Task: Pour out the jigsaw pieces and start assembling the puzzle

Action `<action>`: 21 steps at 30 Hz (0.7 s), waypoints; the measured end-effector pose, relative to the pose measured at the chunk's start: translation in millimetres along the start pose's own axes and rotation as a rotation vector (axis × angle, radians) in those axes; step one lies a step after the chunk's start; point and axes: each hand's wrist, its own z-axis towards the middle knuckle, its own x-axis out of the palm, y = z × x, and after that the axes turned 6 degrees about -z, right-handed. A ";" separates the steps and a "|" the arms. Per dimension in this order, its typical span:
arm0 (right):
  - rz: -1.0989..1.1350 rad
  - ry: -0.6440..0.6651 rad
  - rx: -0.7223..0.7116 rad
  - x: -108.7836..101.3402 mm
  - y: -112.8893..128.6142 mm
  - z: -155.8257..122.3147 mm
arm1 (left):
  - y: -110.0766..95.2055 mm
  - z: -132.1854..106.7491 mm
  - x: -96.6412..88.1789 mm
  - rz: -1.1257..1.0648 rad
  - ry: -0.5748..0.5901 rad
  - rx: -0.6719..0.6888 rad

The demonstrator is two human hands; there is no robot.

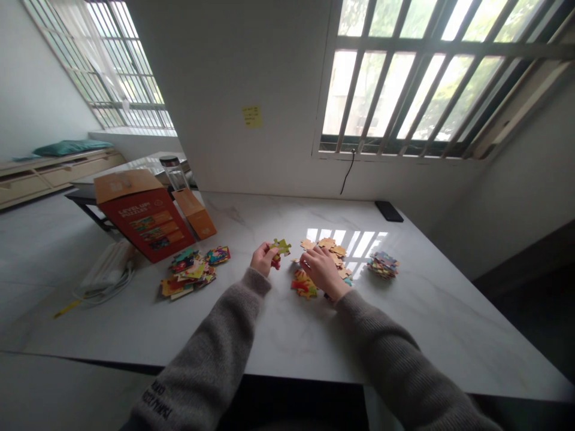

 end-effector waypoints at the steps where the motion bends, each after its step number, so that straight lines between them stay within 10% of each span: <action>1: -0.003 0.016 -0.003 2.5 1.5 2.7 | -1.0 -0.5 0.3 -0.002 -0.002 0.000; 21: 0.364 0.176 0.085 -11.8 10.2 -11.0 | -4.6 -1.1 0.6 0.001 -0.014 0.004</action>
